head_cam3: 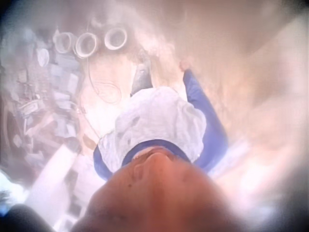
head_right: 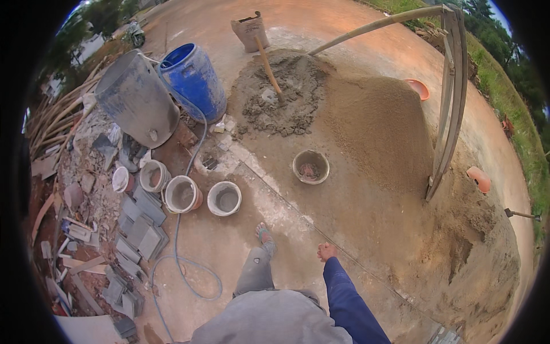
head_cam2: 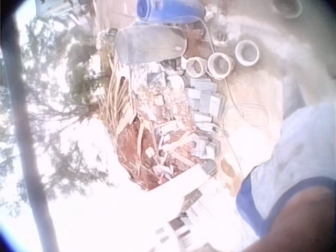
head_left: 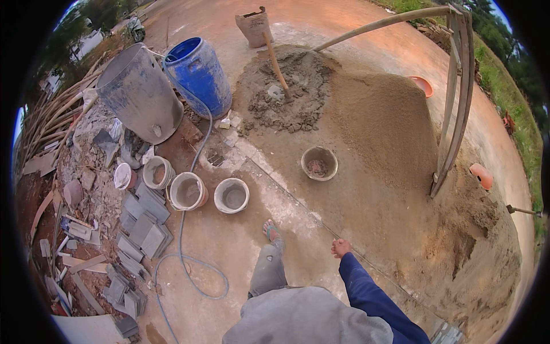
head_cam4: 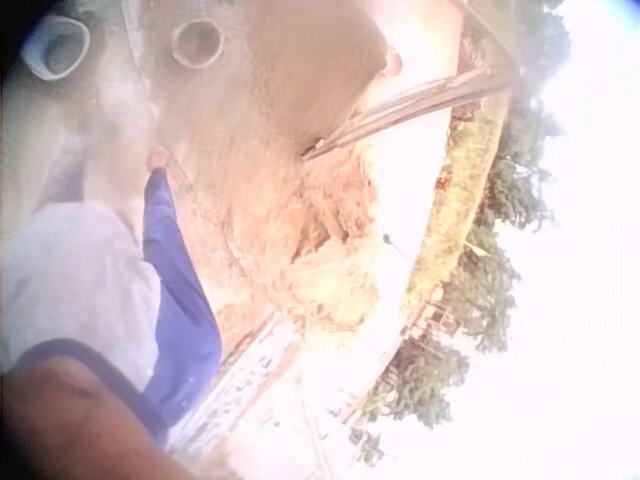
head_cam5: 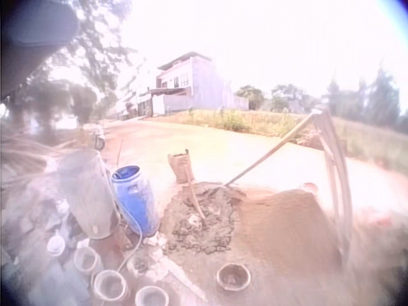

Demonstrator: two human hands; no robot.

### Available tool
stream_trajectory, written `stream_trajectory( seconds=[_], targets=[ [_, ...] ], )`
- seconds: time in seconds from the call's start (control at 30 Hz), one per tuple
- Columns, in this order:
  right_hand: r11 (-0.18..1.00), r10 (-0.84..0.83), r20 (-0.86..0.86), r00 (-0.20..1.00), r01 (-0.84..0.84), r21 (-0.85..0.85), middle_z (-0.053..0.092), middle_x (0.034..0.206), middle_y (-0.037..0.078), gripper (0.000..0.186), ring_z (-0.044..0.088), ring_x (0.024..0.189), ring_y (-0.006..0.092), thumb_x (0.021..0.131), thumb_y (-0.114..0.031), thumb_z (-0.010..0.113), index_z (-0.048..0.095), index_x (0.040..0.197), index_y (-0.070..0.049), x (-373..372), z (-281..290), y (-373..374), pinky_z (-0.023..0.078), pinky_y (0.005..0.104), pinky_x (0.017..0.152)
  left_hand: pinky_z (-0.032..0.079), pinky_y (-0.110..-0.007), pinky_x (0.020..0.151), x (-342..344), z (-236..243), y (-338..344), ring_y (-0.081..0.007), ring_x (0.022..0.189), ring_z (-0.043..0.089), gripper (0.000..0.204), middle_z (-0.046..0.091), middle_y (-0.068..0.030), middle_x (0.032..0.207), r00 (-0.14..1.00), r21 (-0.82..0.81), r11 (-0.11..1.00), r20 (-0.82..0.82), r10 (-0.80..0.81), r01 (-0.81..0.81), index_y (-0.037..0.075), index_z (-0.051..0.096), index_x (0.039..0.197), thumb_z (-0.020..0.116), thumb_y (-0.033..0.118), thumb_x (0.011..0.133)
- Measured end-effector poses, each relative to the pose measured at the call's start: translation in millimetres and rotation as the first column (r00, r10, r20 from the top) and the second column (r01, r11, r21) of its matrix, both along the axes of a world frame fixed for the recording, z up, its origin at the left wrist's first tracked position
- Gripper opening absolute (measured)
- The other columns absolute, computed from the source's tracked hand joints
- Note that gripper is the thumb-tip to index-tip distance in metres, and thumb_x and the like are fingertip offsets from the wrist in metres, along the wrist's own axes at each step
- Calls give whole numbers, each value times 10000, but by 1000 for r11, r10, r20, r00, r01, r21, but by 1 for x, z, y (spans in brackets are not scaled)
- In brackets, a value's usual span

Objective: The person scoops wet cement from a bucket using a trowel and spreads it onto the ground between laid tiles. They then walk to a pile of sand and cement, use a hoe to mix the materials, and fill buckets with the mixture. The person returns to the tiling area to continue applying the cement.

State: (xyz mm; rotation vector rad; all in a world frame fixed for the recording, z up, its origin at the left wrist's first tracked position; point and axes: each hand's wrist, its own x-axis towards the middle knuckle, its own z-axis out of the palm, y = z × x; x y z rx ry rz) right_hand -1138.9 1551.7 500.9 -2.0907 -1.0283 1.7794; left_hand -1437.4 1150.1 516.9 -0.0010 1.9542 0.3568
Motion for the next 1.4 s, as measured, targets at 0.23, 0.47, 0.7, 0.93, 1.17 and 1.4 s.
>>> stream_trajectory(
  seconds=[0.23,0.47,0.7,0.93,1.17,1.4],
  targets=[
    [882,427,321,845,-468,58,697,830,77,173,664,719,210,782,-211,626,691,901,-104,-69,-25,130,542,356,645,505,-297,599,-176,99,345,-173,711,649,257,650,-82,817,966,483,844,19,257,-234,29,581,988,581,267,890],
    [865,289,509,811,-449,224,674,851,170,152,644,819,351,778,-195,586,660,856,-88,-166,1,344,505,440,758,516,-296,669,-253,154,532,-179,784,645,228,632,-73,870,974,591,779,48,223,-207,59,569,1038,538,257,931],
    [728,561,623,545,-683,-59,432,1352,182,359,461,1201,369,831,-186,582,546,1188,-190,-257,-96,540,446,467,927,508,-288,582,-259,98,519,-168,711,663,250,674,-85,830,991,-118,988,83,108,-98,33,616,1008,597,260,903],
    [271,700,711,-64,-897,-348,479,1333,120,275,402,1285,325,919,-224,453,641,1116,-191,-248,-275,596,272,525,1057,562,-359,639,-277,135,621,-252,811,672,428,669,-150,950,932,-262,906,53,358,-333,24,551,1181,542,374,934],
    [140,898,441,-1,-948,-286,615,1171,127,325,569,1123,290,958,-288,388,634,1113,-143,-150,-229,637,410,471,927,571,-380,621,-305,167,677,-282,792,675,418,669,-178,938,911,-397,852,82,404,-342,27,546,1200,535,349,933],
    [298,889,369,272,-954,-15,661,924,188,237,620,875,409,945,-198,451,569,1085,-48,-204,-75,736,496,473,776,539,-321,638,-346,142,761,-194,750,669,264,681,-113,863,907,-144,897,0,421,-417,13,591,1047,586,242,914]
  ],
)
